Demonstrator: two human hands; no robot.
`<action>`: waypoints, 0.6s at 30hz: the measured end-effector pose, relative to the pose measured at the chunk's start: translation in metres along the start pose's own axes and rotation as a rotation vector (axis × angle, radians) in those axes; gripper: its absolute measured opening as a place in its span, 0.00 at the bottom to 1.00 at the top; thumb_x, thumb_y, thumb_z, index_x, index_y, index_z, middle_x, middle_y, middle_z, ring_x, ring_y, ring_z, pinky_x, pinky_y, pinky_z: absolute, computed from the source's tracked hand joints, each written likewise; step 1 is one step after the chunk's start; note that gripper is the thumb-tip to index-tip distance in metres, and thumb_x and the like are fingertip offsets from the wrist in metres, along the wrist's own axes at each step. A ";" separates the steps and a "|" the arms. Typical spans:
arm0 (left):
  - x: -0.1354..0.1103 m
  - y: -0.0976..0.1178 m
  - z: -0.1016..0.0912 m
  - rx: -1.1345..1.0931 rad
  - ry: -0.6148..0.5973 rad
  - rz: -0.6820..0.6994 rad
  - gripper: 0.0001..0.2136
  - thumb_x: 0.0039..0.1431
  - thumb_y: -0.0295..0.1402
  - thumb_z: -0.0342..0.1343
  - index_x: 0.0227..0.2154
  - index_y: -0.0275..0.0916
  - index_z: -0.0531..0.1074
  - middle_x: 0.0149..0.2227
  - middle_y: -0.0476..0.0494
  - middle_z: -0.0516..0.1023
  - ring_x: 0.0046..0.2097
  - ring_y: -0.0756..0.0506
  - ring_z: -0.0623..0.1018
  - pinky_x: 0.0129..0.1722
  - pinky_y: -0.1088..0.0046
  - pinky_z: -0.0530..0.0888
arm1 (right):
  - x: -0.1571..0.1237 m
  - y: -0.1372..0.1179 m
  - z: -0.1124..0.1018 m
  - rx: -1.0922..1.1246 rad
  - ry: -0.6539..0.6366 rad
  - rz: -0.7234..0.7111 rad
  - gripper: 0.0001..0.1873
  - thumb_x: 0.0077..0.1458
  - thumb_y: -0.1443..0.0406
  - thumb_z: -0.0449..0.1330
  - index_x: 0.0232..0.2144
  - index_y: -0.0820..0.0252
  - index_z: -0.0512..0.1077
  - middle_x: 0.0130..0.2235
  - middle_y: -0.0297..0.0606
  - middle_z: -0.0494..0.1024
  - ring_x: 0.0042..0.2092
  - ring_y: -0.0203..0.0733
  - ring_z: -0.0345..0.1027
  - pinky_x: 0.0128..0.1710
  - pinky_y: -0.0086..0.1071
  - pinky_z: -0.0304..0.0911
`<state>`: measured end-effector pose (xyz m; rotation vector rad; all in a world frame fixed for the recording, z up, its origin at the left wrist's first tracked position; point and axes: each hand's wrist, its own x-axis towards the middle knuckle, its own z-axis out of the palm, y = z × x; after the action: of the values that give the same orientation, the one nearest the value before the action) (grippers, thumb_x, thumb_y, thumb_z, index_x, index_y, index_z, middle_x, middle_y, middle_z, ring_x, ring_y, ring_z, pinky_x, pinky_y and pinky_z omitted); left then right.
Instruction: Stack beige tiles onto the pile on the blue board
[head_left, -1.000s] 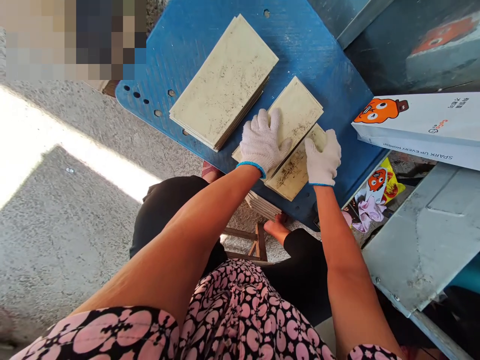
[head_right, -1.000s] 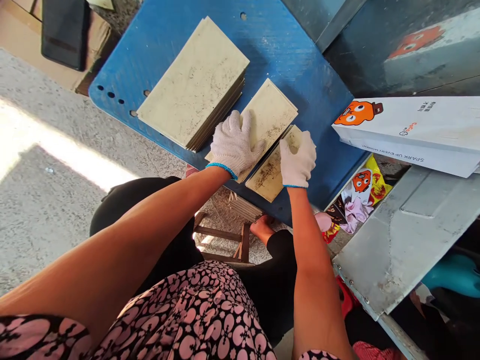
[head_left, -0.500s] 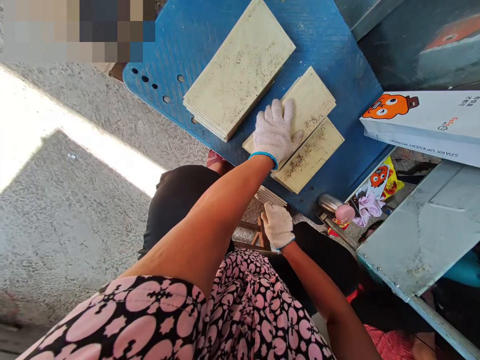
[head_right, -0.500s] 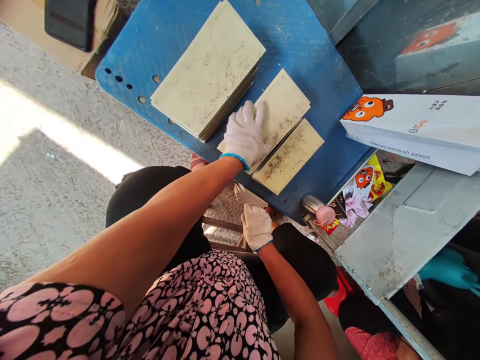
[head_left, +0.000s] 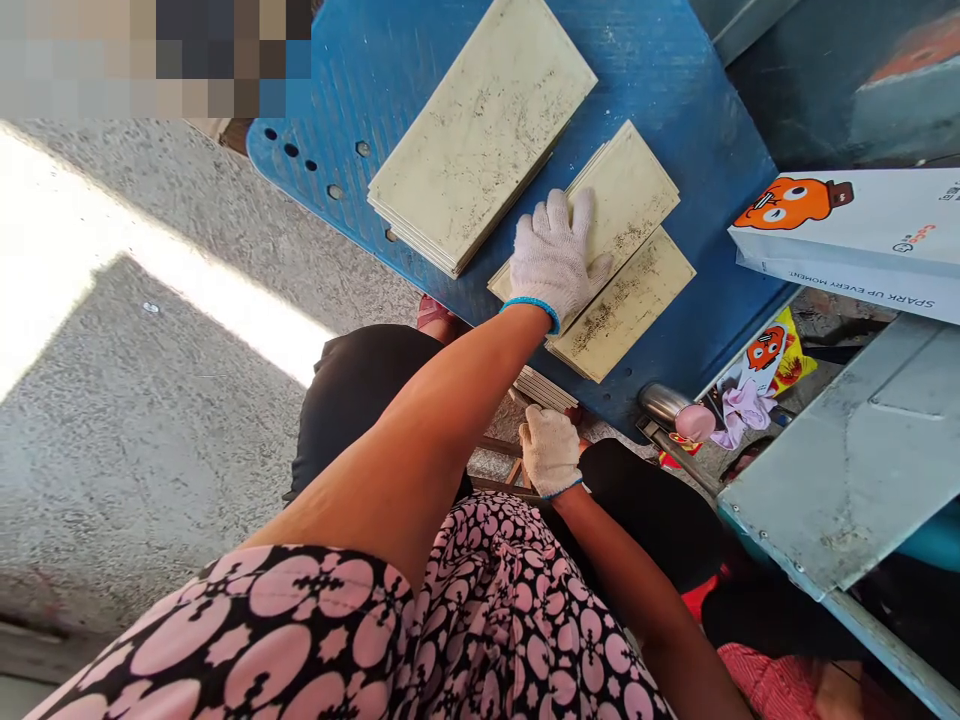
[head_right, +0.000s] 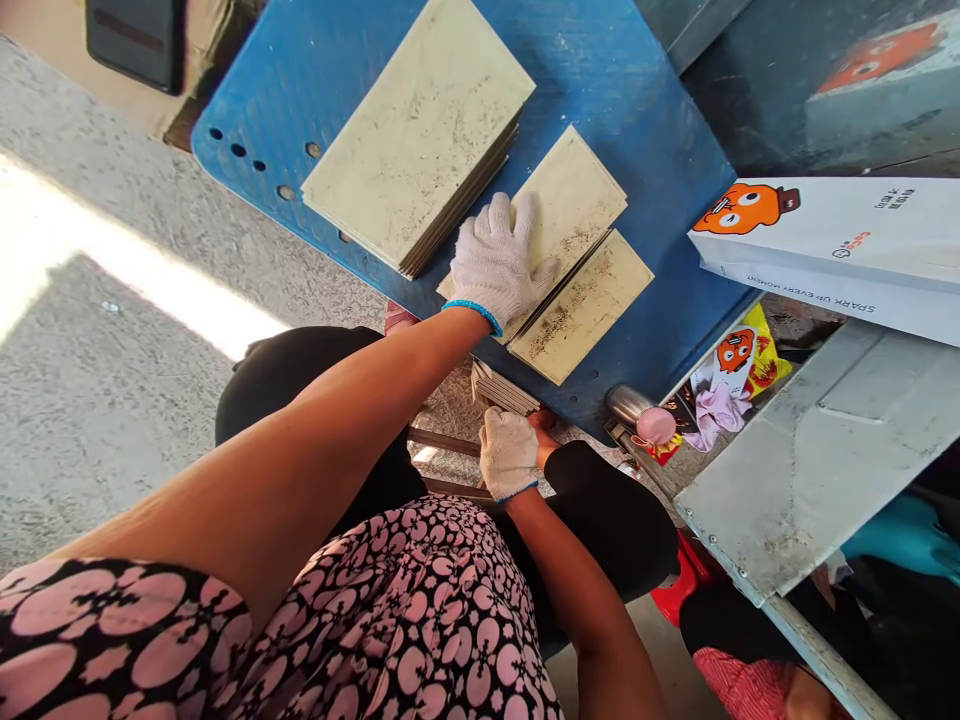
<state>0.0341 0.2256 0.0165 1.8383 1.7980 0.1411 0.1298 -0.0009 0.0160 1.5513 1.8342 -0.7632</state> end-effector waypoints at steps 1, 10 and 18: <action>0.000 0.000 0.000 -0.009 -0.002 0.004 0.43 0.64 0.55 0.51 0.72 0.34 0.45 0.70 0.25 0.50 0.68 0.25 0.56 0.67 0.45 0.52 | 0.000 -0.001 0.002 0.000 -0.018 -0.006 0.08 0.67 0.63 0.54 0.40 0.54 0.73 0.38 0.40 0.78 0.40 0.46 0.72 0.36 0.35 0.64; -0.001 -0.001 -0.001 0.015 0.012 0.012 0.44 0.62 0.56 0.54 0.72 0.34 0.45 0.70 0.25 0.51 0.70 0.25 0.53 0.67 0.45 0.53 | 0.012 0.003 0.014 0.075 -0.138 0.025 0.14 0.67 0.70 0.53 0.50 0.53 0.72 0.44 0.38 0.81 0.41 0.44 0.76 0.35 0.34 0.65; -0.002 0.000 -0.003 -0.023 -0.011 0.012 0.42 0.64 0.51 0.53 0.72 0.34 0.42 0.70 0.23 0.48 0.70 0.24 0.51 0.67 0.43 0.52 | 0.003 0.025 -0.016 0.261 -0.165 0.030 0.16 0.66 0.68 0.53 0.51 0.50 0.75 0.48 0.40 0.82 0.47 0.47 0.76 0.46 0.37 0.68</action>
<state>0.0326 0.2249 0.0192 1.8301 1.7711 0.1557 0.1526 0.0171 0.0235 1.6179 1.6383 -1.1178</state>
